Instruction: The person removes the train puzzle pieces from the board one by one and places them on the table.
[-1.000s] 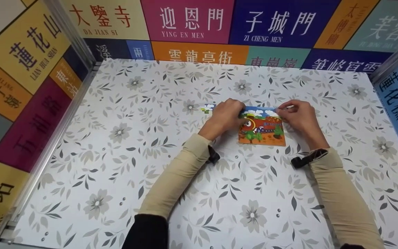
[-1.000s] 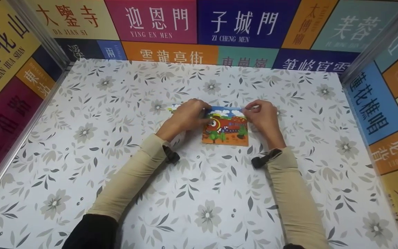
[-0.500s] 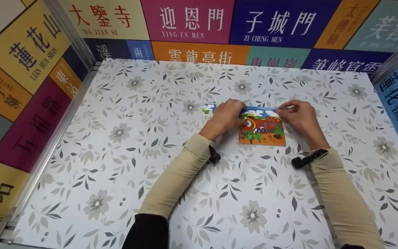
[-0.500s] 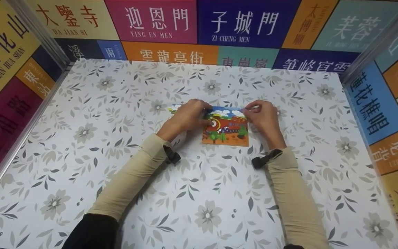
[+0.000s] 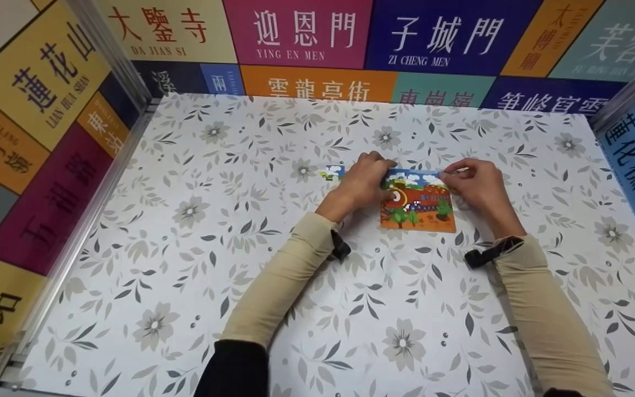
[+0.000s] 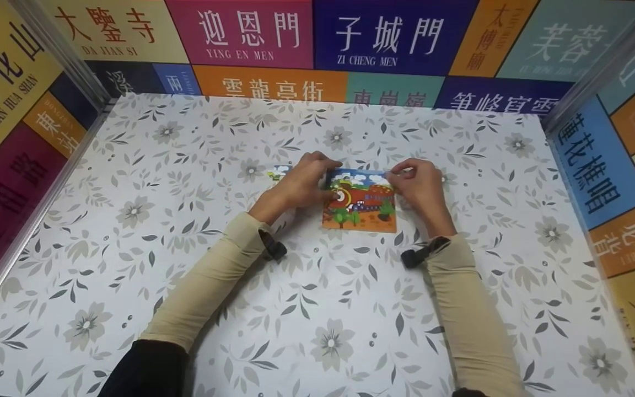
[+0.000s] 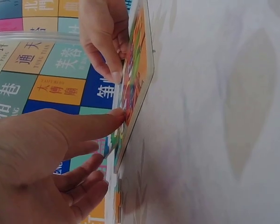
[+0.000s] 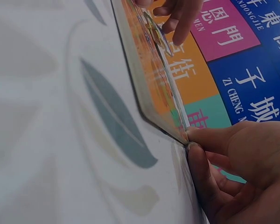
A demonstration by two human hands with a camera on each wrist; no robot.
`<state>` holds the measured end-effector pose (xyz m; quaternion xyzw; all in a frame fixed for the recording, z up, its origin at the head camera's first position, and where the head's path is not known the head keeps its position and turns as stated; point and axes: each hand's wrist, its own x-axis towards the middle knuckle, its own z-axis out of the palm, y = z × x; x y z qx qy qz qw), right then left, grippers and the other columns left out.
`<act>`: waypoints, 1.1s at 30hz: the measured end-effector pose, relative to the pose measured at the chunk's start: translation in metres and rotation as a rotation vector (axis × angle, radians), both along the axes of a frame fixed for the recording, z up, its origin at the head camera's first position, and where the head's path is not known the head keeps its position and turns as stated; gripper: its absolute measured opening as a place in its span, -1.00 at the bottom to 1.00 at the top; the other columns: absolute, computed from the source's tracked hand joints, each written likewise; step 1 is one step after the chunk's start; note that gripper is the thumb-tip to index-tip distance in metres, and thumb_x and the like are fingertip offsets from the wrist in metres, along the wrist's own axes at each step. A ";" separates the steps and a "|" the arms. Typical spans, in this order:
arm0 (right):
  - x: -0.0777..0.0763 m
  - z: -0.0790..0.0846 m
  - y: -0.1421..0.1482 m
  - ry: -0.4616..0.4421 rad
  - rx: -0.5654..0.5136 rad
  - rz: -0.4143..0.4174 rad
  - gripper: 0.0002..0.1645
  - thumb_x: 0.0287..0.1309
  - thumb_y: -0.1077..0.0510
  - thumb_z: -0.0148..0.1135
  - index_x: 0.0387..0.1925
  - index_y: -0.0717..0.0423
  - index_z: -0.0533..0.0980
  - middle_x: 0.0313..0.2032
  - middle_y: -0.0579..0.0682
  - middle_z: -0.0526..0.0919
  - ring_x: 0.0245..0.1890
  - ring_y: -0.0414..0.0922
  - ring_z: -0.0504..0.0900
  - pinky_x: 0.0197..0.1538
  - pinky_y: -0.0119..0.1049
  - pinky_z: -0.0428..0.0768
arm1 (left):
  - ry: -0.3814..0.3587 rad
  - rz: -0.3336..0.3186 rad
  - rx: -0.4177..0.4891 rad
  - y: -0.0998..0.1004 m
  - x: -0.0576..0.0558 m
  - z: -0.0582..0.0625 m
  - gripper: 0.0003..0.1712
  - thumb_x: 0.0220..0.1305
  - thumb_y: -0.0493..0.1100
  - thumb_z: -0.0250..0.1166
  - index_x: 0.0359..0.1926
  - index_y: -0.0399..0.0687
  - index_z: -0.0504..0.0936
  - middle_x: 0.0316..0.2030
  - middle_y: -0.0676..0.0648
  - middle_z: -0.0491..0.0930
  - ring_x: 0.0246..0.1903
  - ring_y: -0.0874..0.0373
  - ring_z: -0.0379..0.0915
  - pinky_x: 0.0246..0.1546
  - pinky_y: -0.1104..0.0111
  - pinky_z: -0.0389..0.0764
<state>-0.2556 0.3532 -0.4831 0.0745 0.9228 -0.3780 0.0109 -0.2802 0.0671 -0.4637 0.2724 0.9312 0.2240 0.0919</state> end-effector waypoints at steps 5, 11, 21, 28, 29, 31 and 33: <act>0.000 -0.001 0.000 -0.011 -0.010 -0.003 -0.50 0.37 -0.26 0.45 0.10 -0.02 0.73 -0.23 -0.06 0.77 -0.25 -0.16 0.67 -0.20 -0.34 0.55 | -0.006 -0.004 0.048 -0.003 -0.002 -0.003 -0.28 0.33 0.07 0.57 0.44 0.00 0.62 0.30 -0.09 0.50 0.30 0.01 0.36 0.40 0.19 0.46; 0.001 -0.001 0.000 -0.029 -0.029 -0.009 -0.49 0.37 -0.27 0.45 0.10 -0.03 0.72 -0.23 -0.08 0.77 -0.25 -0.15 0.69 -0.23 -0.33 0.58 | -0.024 -0.001 0.086 -0.007 -0.004 -0.005 -0.32 0.33 0.05 0.58 0.40 0.02 0.61 0.32 -0.06 0.54 0.35 0.02 0.41 0.44 0.19 0.47; 0.002 0.000 -0.001 0.000 -0.033 0.012 -0.55 0.38 -0.21 0.46 0.06 0.00 0.73 -0.32 -0.17 0.78 -0.36 -0.21 0.71 -0.30 -0.35 0.58 | 0.122 -0.055 0.073 -0.011 -0.009 -0.005 -0.48 0.36 0.01 0.56 0.29 0.03 0.75 0.15 -0.04 0.71 0.20 0.02 0.57 0.27 0.15 0.59; 0.001 0.000 0.000 -0.011 -0.038 0.010 -0.52 0.37 -0.23 0.46 0.08 0.01 0.72 -0.33 -0.19 0.75 -0.36 -0.22 0.69 -0.31 -0.36 0.57 | 0.160 -0.062 0.042 -0.012 -0.009 -0.006 -0.44 0.38 0.03 0.54 0.34 0.07 0.72 0.22 -0.02 0.70 0.24 0.04 0.58 0.29 0.16 0.60; 0.001 0.000 0.000 -0.012 -0.036 0.008 -0.52 0.37 -0.23 0.46 0.08 0.01 0.73 -0.32 -0.18 0.75 -0.35 -0.21 0.69 -0.30 -0.36 0.57 | 0.161 -0.061 0.046 -0.012 -0.009 -0.007 -0.44 0.38 0.04 0.53 0.35 0.07 0.72 0.23 -0.02 0.70 0.26 0.04 0.58 0.31 0.16 0.59; 0.001 0.000 0.000 -0.014 -0.036 0.004 -0.52 0.37 -0.23 0.46 0.08 0.00 0.72 -0.32 -0.16 0.76 -0.34 -0.20 0.69 -0.30 -0.36 0.57 | 0.160 -0.056 0.061 -0.014 -0.009 -0.006 -0.43 0.39 0.06 0.53 0.36 0.07 0.71 0.26 -0.01 0.69 0.29 0.05 0.57 0.34 0.18 0.58; 0.001 0.000 0.000 -0.015 -0.040 0.002 -0.52 0.37 -0.24 0.46 0.09 -0.01 0.72 -0.31 -0.15 0.77 -0.33 -0.19 0.69 -0.30 -0.35 0.58 | 0.169 -0.052 0.081 -0.017 -0.009 -0.005 -0.43 0.40 0.07 0.53 0.36 0.08 0.71 0.28 0.00 0.70 0.31 0.07 0.57 0.35 0.19 0.57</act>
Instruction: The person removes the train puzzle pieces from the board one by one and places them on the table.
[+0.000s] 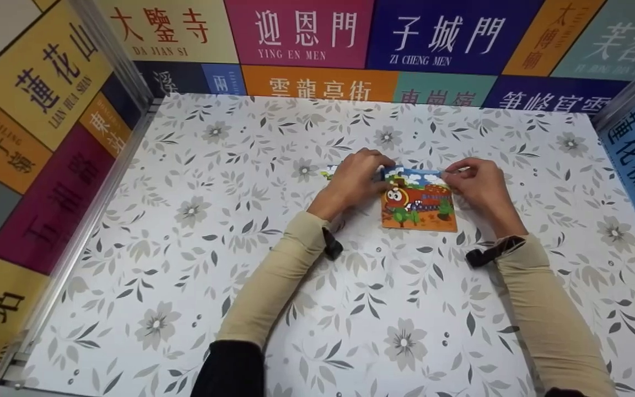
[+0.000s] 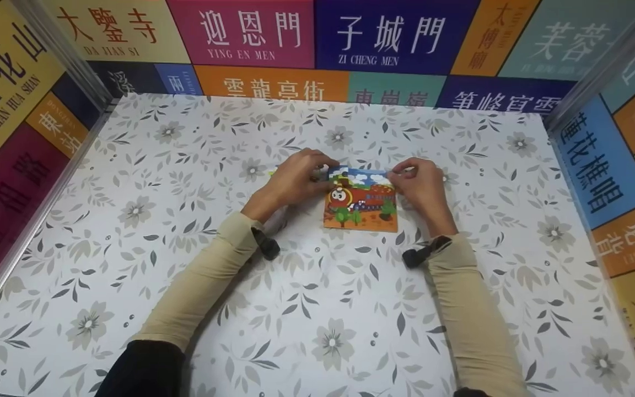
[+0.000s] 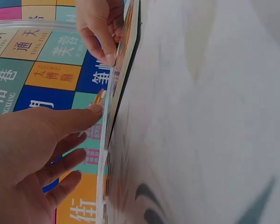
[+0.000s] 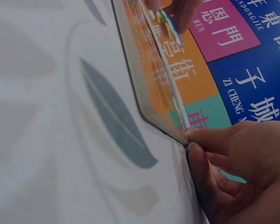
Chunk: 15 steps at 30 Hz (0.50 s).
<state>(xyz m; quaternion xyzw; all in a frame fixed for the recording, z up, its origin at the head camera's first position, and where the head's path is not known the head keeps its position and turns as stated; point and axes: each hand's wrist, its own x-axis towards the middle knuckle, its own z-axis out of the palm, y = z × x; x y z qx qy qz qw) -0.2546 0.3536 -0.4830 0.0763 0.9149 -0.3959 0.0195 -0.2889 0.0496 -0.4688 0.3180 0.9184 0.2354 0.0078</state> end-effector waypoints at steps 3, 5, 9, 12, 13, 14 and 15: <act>0.000 0.000 0.000 -0.004 -0.011 -0.002 -0.52 0.38 -0.23 0.46 0.09 -0.01 0.72 -0.31 -0.14 0.77 -0.33 -0.17 0.69 -0.31 -0.34 0.58 | 0.017 0.003 0.035 -0.006 0.000 0.002 -0.45 0.41 0.08 0.51 0.35 0.08 0.72 0.28 0.02 0.71 0.26 0.09 0.59 0.31 0.22 0.59; 0.001 -0.001 -0.001 -0.007 -0.024 -0.007 -0.53 0.38 -0.22 0.47 0.08 0.00 0.71 -0.31 -0.13 0.77 -0.33 -0.17 0.70 -0.31 -0.34 0.59 | 0.025 0.005 0.063 -0.011 0.000 0.003 -0.47 0.43 0.08 0.50 0.34 0.07 0.72 0.27 0.02 0.72 0.24 0.10 0.60 0.28 0.23 0.60; 0.002 -0.001 -0.002 -0.006 -0.038 -0.008 -0.55 0.37 -0.20 0.47 0.07 0.00 0.71 -0.30 -0.12 0.78 -0.33 -0.16 0.70 -0.30 -0.34 0.60 | 0.030 0.019 0.113 -0.021 -0.001 0.005 -0.50 0.45 0.07 0.48 0.32 0.06 0.73 0.27 0.03 0.73 0.23 0.12 0.60 0.26 0.27 0.61; 0.001 -0.001 -0.002 0.002 -0.029 -0.003 -0.55 0.37 -0.20 0.48 0.07 0.00 0.72 -0.30 -0.12 0.78 -0.32 -0.17 0.70 -0.29 -0.35 0.60 | 0.039 0.030 0.146 -0.030 -0.002 0.006 -0.50 0.44 0.06 0.49 0.31 0.06 0.74 0.25 0.04 0.74 0.24 0.13 0.61 0.27 0.28 0.60; 0.001 -0.001 -0.002 0.006 -0.021 0.000 -0.54 0.37 -0.20 0.47 0.07 0.01 0.72 -0.30 -0.12 0.77 -0.32 -0.17 0.70 -0.29 -0.35 0.59 | 0.041 0.032 0.157 -0.033 -0.003 0.006 -0.50 0.43 0.06 0.50 0.31 0.06 0.74 0.25 0.04 0.74 0.23 0.13 0.61 0.27 0.28 0.60; 0.001 -0.001 -0.002 0.009 -0.012 -0.001 -0.55 0.37 -0.20 0.47 0.07 0.00 0.72 -0.31 -0.12 0.77 -0.33 -0.18 0.69 -0.29 -0.35 0.58 | 0.041 0.035 0.167 -0.036 -0.003 0.006 -0.50 0.43 0.06 0.50 0.31 0.06 0.74 0.25 0.04 0.74 0.23 0.12 0.61 0.27 0.27 0.60; 0.001 0.000 -0.002 0.012 -0.003 0.002 -0.54 0.38 -0.21 0.47 0.07 0.01 0.72 -0.31 -0.12 0.76 -0.33 -0.18 0.68 -0.29 -0.35 0.57 | 0.040 0.038 0.176 -0.039 -0.004 0.006 -0.49 0.43 0.07 0.50 0.31 0.05 0.73 0.25 0.03 0.74 0.23 0.12 0.61 0.27 0.27 0.60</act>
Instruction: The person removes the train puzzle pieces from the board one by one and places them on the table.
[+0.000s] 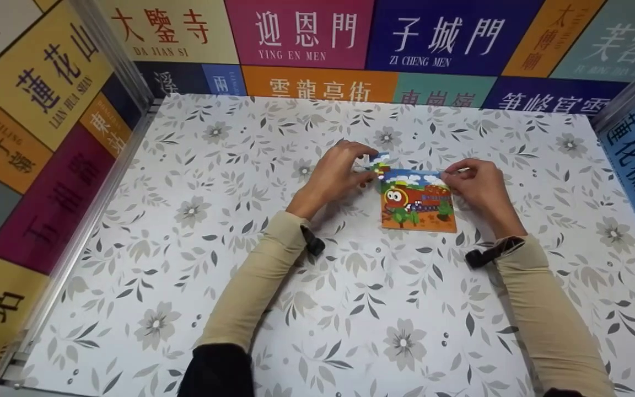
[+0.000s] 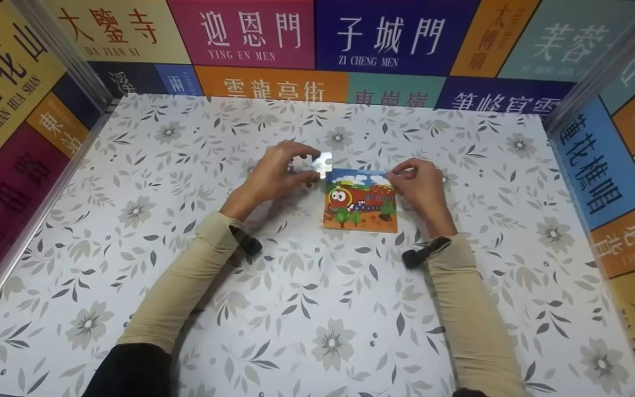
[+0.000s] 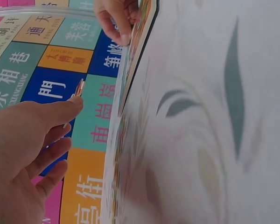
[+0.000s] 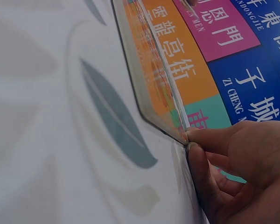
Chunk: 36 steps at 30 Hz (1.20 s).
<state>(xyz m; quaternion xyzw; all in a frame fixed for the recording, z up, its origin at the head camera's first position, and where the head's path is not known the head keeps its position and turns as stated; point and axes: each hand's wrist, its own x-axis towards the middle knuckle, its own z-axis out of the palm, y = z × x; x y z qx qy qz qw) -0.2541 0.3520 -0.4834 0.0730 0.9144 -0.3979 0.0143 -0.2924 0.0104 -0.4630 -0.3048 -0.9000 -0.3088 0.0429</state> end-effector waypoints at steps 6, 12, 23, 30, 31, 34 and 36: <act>-0.001 0.001 0.001 -0.005 0.018 0.004 -0.51 0.38 -0.23 0.46 0.09 0.02 0.72 -0.28 -0.11 0.77 -0.32 -0.19 0.68 -0.26 -0.35 0.56 | -0.002 0.018 0.017 -0.020 -0.001 -0.001 -0.51 0.45 0.00 0.48 0.33 0.02 0.72 0.27 -0.01 0.73 0.28 0.06 0.59 0.30 0.22 0.60; 0.000 0.000 0.001 -0.006 0.000 0.007 -0.51 0.38 -0.22 0.46 0.09 0.03 0.71 -0.29 -0.12 0.78 -0.33 -0.18 0.70 -0.29 -0.34 0.57 | -0.005 0.057 0.025 -0.041 -0.001 -0.002 -0.50 0.45 -0.04 0.49 0.33 -0.01 0.71 0.28 -0.04 0.72 0.31 0.03 0.58 0.36 0.18 0.57; -0.001 -0.001 0.001 -0.032 0.000 -0.005 -0.50 0.38 -0.25 0.45 0.11 -0.01 0.70 -0.26 -0.11 0.75 -0.30 -0.16 0.68 -0.29 -0.33 0.57 | -0.058 0.086 0.106 -0.076 -0.007 -0.009 -0.48 0.39 -0.10 0.54 0.32 -0.09 0.72 0.23 -0.12 0.74 0.23 -0.05 0.61 0.32 0.12 0.57; -0.001 0.000 0.000 -0.004 0.006 0.010 -0.54 0.38 -0.20 0.47 0.07 0.03 0.72 -0.30 -0.13 0.78 -0.35 -0.20 0.69 -0.32 -0.34 0.58 | -0.101 0.089 0.098 -0.095 -0.008 -0.016 -0.49 0.40 -0.15 0.51 0.32 -0.10 0.71 0.24 -0.13 0.73 0.21 -0.07 0.61 0.32 0.12 0.57; -0.001 0.000 0.000 0.004 0.008 0.014 -0.54 0.38 -0.19 0.47 0.07 0.04 0.73 -0.32 -0.14 0.79 -0.37 -0.21 0.69 -0.32 -0.34 0.57 | -0.103 0.089 0.097 -0.097 -0.007 -0.016 -0.50 0.40 -0.17 0.51 0.32 -0.11 0.71 0.24 -0.14 0.72 0.21 -0.07 0.61 0.33 0.12 0.57; -0.001 0.000 0.001 0.017 0.008 0.020 -0.55 0.39 -0.18 0.47 0.06 0.04 0.73 -0.34 -0.16 0.79 -0.38 -0.21 0.69 -0.32 -0.34 0.57 | -0.119 0.084 0.101 -0.105 -0.006 -0.018 -0.49 0.37 -0.22 0.51 0.31 -0.15 0.71 0.23 -0.18 0.72 0.22 -0.09 0.63 0.37 0.12 0.56; 0.000 0.000 0.001 0.014 0.006 0.018 -0.55 0.39 -0.19 0.46 0.07 0.03 0.72 -0.33 -0.16 0.79 -0.37 -0.21 0.69 -0.31 -0.34 0.58 | -0.138 0.077 0.107 -0.109 -0.005 -0.019 -0.48 0.35 -0.25 0.52 0.31 -0.17 0.71 0.23 -0.19 0.72 0.22 -0.09 0.64 0.38 0.12 0.56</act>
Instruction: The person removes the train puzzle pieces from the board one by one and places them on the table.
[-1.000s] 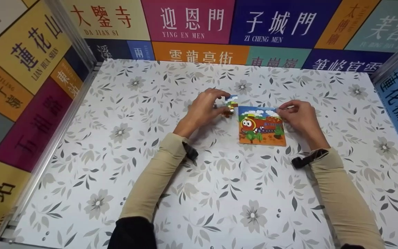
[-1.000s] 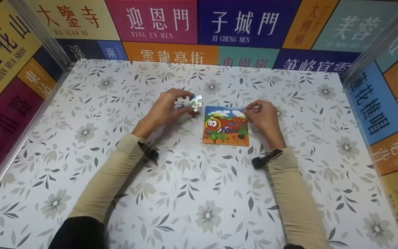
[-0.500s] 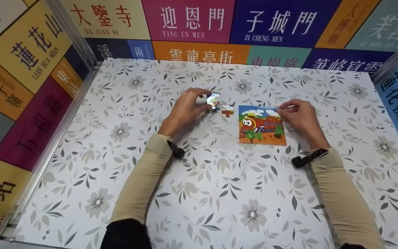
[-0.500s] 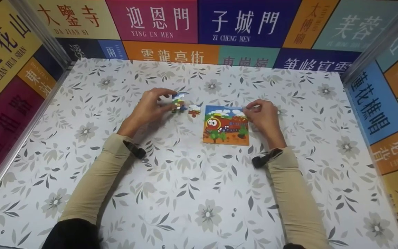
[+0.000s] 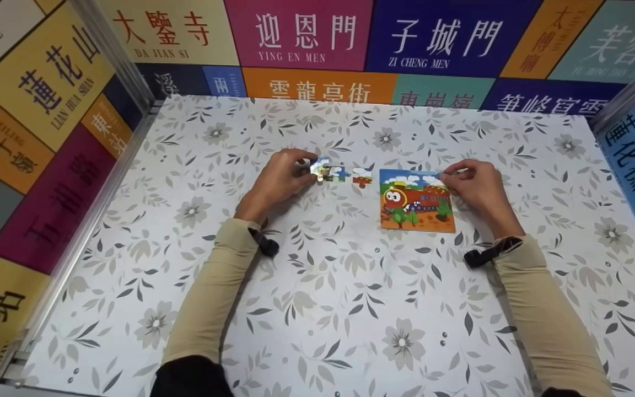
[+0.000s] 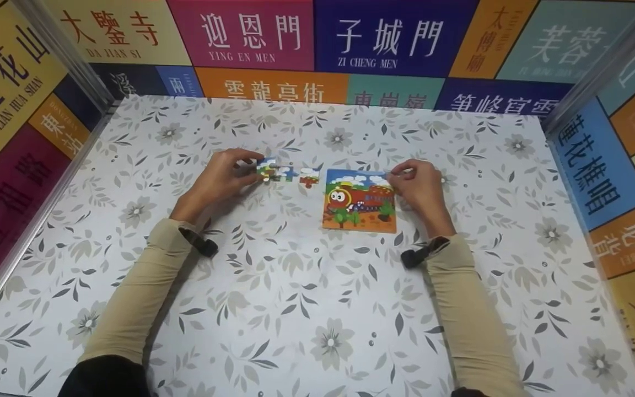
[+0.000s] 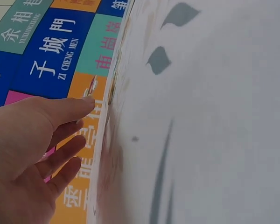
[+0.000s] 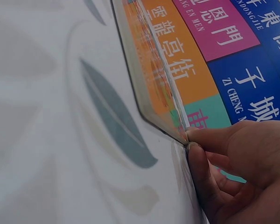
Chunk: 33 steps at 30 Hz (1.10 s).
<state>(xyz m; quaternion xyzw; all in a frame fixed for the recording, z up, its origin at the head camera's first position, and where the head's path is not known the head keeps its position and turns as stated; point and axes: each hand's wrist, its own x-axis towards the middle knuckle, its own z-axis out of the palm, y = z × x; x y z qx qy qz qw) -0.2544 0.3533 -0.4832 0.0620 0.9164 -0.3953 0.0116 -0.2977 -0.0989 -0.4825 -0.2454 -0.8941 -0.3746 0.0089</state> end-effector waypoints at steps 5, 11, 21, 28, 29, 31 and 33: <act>0.000 -0.001 0.000 -0.018 -0.013 -0.010 -0.53 0.39 -0.21 0.46 0.09 0.01 0.71 -0.29 -0.13 0.80 -0.34 -0.18 0.71 -0.30 -0.34 0.59 | -0.046 -0.022 0.004 -0.008 0.002 -0.003 -0.48 0.34 -0.27 0.52 0.29 -0.21 0.71 0.20 -0.22 0.73 0.18 -0.08 0.67 0.31 0.11 0.61; -0.001 -0.002 0.000 -0.039 -0.019 -0.021 -0.53 0.38 -0.21 0.46 0.10 0.01 0.71 -0.27 -0.11 0.76 -0.31 -0.16 0.69 -0.30 -0.34 0.58 | -0.102 -0.016 -0.021 -0.013 0.001 -0.005 -0.50 0.37 -0.22 0.51 0.29 -0.22 0.71 0.19 -0.20 0.73 0.14 -0.02 0.67 0.26 0.12 0.63; 0.001 -0.001 -0.001 -0.028 -0.017 -0.027 -0.56 0.39 -0.19 0.46 0.08 0.00 0.71 -0.26 -0.07 0.76 -0.31 -0.15 0.70 -0.30 -0.34 0.59 | -0.110 -0.011 -0.044 -0.011 -0.002 -0.005 -0.50 0.39 -0.21 0.50 0.30 -0.21 0.71 0.25 -0.20 0.71 0.32 -0.06 0.59 0.44 0.11 0.51; 0.002 0.000 -0.002 -0.005 -0.004 -0.017 -0.56 0.42 -0.18 0.43 0.08 0.03 0.71 -0.26 -0.06 0.78 -0.30 -0.15 0.69 -0.27 -0.36 0.58 | -0.123 -0.015 -0.040 -0.010 -0.003 -0.002 -0.48 0.41 -0.19 0.48 0.33 -0.22 0.68 0.28 -0.20 0.69 0.33 -0.06 0.58 0.45 0.11 0.50; 0.002 0.000 -0.002 -0.007 -0.007 -0.018 -0.56 0.42 -0.18 0.43 0.08 0.03 0.71 -0.26 -0.06 0.78 -0.30 -0.15 0.70 -0.28 -0.36 0.58 | -0.130 -0.013 -0.036 -0.010 -0.003 -0.002 -0.48 0.41 -0.20 0.48 0.34 -0.21 0.68 0.28 -0.19 0.68 0.32 -0.05 0.58 0.45 0.11 0.50; 0.002 0.001 -0.002 -0.011 -0.013 -0.018 -0.54 0.41 -0.19 0.44 0.09 0.04 0.71 -0.26 -0.06 0.77 -0.30 -0.14 0.70 -0.29 -0.35 0.58 | -0.146 -0.010 -0.028 -0.010 -0.004 -0.001 -0.47 0.41 -0.21 0.48 0.35 -0.20 0.67 0.28 -0.18 0.68 0.31 -0.04 0.58 0.45 0.11 0.50; 0.002 0.001 -0.001 -0.016 -0.011 -0.018 -0.53 0.41 -0.20 0.44 0.10 0.03 0.71 -0.26 -0.06 0.77 -0.30 -0.13 0.69 -0.29 -0.34 0.58 | -0.158 -0.011 -0.022 -0.009 -0.004 -0.001 -0.45 0.40 -0.23 0.48 0.37 -0.19 0.66 0.29 -0.18 0.67 0.31 -0.03 0.58 0.46 0.11 0.50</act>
